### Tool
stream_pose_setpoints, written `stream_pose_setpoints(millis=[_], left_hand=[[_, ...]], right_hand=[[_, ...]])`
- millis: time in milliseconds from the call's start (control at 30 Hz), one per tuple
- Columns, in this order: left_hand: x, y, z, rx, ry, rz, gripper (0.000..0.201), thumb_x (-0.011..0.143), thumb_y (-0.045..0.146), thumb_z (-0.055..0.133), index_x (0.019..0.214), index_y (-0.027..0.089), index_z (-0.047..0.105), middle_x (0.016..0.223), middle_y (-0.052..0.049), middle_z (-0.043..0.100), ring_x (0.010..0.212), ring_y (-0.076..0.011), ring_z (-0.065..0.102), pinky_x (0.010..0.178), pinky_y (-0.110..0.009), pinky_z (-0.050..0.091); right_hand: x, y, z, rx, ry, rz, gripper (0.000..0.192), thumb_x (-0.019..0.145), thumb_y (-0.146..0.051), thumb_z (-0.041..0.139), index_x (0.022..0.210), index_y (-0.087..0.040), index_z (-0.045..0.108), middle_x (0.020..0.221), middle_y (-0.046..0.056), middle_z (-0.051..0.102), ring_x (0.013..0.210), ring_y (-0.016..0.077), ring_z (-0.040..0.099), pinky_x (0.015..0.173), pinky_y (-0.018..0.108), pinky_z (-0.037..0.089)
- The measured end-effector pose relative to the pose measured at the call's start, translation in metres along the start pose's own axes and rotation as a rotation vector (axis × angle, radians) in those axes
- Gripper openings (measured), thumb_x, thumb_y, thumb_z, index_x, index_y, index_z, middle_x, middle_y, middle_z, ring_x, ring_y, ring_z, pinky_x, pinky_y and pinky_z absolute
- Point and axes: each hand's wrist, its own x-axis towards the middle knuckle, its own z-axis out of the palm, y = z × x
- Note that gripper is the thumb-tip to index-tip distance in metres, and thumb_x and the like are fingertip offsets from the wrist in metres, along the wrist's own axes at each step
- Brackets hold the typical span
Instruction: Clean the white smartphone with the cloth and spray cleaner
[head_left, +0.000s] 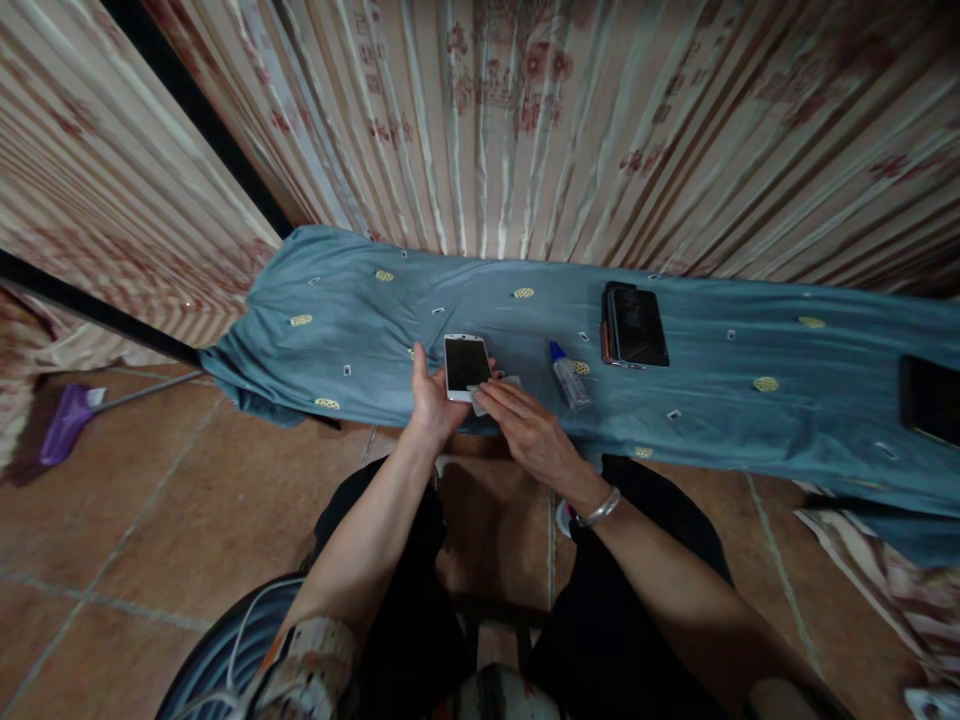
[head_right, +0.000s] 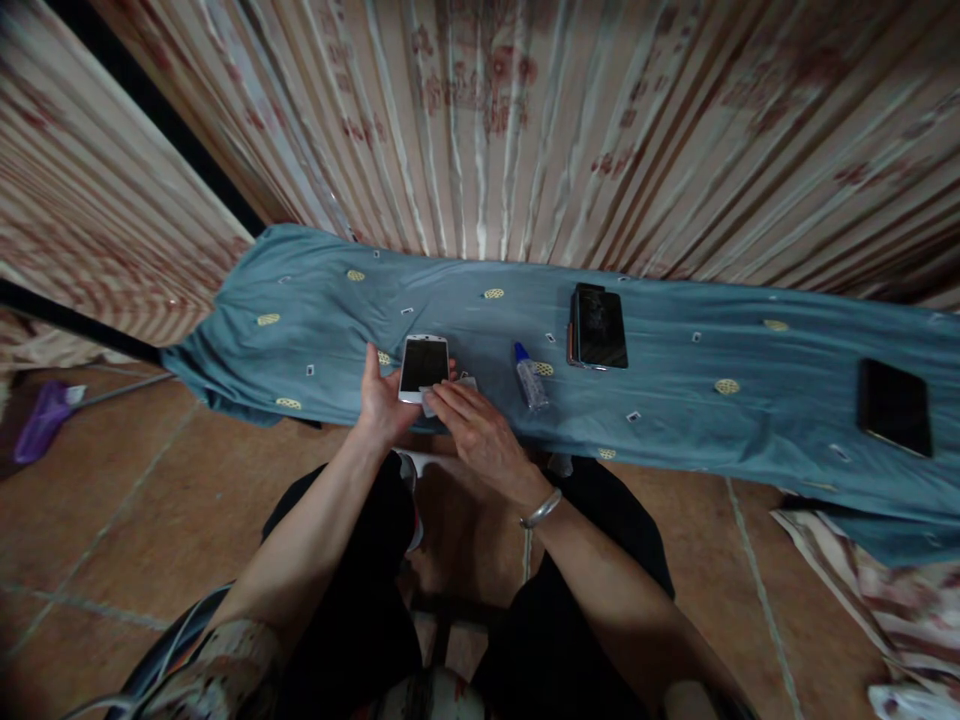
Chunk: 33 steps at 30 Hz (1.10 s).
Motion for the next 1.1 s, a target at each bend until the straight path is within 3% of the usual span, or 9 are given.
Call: stream_pose_setpoints(millis=[300, 533, 800, 967, 1100], left_hand=[[-0.005, -0.006, 0.004, 0.094, 0.020, 0.038, 0.082, 0.096, 0.073, 0.023, 0.115, 0.010, 0.073, 0.089, -0.017, 0.078, 0.098, -0.0302, 0.075, 0.089, -0.044, 0.059], [-0.004, -0.014, 0.003, 0.104, -0.015, -0.011, 0.081, 0.095, 0.074, 0.028, 0.112, 0.009, 0.073, 0.094, -0.018, 0.078, 0.096, -0.0293, 0.076, 0.091, -0.041, 0.059], [-0.003, -0.025, 0.003, 0.089, -0.069, -0.020, 0.071, 0.099, 0.067, 0.033, 0.113, 0.009, 0.072, 0.100, -0.016, 0.078, 0.103, -0.0274, 0.075, 0.097, -0.041, 0.056], [-0.006, -0.027, 0.010, 0.069, -0.053, -0.042, 0.070, 0.103, 0.059, 0.024, 0.119, 0.010, 0.070, 0.101, -0.013, 0.079, 0.107, -0.0252, 0.074, 0.100, -0.038, 0.055], [-0.008, -0.024, 0.011, 0.089, -0.021, -0.045, 0.073, 0.101, 0.063, 0.026, 0.120, 0.008, 0.070, 0.102, -0.015, 0.079, 0.105, -0.0260, 0.075, 0.098, -0.038, 0.057]], right_hand=[[-0.002, -0.005, 0.008, 0.050, -0.012, 0.018, 0.059, 0.099, -0.006, 0.036, 0.154, -0.023, 0.047, 0.150, 0.010, 0.059, 0.145, 0.0215, 0.050, 0.122, 0.047, 0.044], [0.007, -0.001, 0.010, 0.018, -0.024, 0.035, 0.057, 0.099, -0.010, 0.038, 0.155, -0.016, 0.044, 0.153, 0.015, 0.054, 0.152, 0.0263, 0.038, 0.123, 0.055, 0.040], [0.017, 0.013, 0.009, -0.048, 0.018, 0.059, 0.052, 0.100, -0.007, 0.034, 0.149, -0.006, 0.051, 0.152, 0.019, 0.055, 0.154, 0.0265, 0.035, 0.126, 0.051, 0.035], [0.022, 0.017, 0.008, -0.053, -0.001, 0.091, 0.052, 0.101, -0.011, 0.036, 0.152, -0.012, 0.048, 0.154, 0.016, 0.053, 0.153, 0.0261, 0.035, 0.126, 0.053, 0.036], [0.019, 0.010, 0.010, -0.008, -0.001, 0.032, 0.055, 0.100, -0.007, 0.035, 0.153, -0.016, 0.047, 0.158, 0.014, 0.049, 0.154, 0.0243, 0.034, 0.125, 0.051, 0.037]])
